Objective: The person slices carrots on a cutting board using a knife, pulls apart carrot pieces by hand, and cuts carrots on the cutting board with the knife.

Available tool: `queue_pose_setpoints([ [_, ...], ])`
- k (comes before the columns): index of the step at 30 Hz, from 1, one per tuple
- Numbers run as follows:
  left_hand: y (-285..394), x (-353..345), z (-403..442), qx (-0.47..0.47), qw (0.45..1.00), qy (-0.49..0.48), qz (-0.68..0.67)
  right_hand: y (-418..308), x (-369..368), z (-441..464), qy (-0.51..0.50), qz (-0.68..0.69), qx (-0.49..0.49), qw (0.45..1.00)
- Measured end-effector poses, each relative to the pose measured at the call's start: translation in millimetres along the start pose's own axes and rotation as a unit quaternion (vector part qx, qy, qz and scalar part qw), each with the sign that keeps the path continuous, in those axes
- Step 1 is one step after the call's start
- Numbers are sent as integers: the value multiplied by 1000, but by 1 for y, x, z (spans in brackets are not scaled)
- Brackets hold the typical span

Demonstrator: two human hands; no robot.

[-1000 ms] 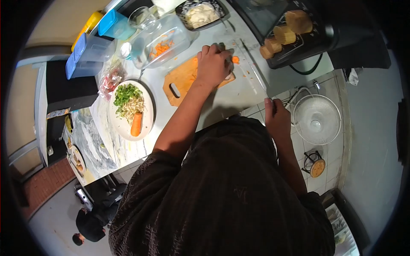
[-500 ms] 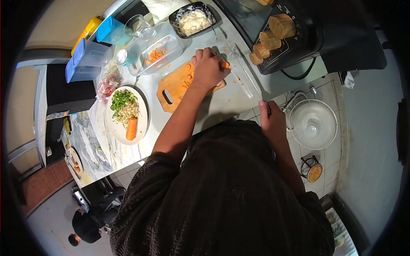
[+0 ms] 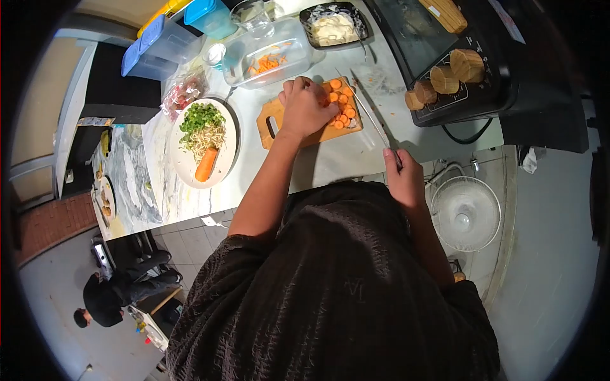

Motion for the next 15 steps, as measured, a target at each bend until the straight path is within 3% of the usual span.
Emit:
queue_pose_setpoints([
  [12, -52, 13, -28, 54, 997, 55, -15, -9, -24, 7, -24, 21, 61, 998],
  [15, -67, 16, -43, 84, 995, 18, -42, -17, -36, 9, -54, -3, 68, 996],
])
Point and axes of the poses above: each hand's wrist, its own z-axis towards the middle knuckle, its own x-axis out of the back of the hand, y = z × x, the point moved 4 cm from there along z, towards the middle knuckle, and after that the axes turned 10 degrees about z, right-handed, at the moved point
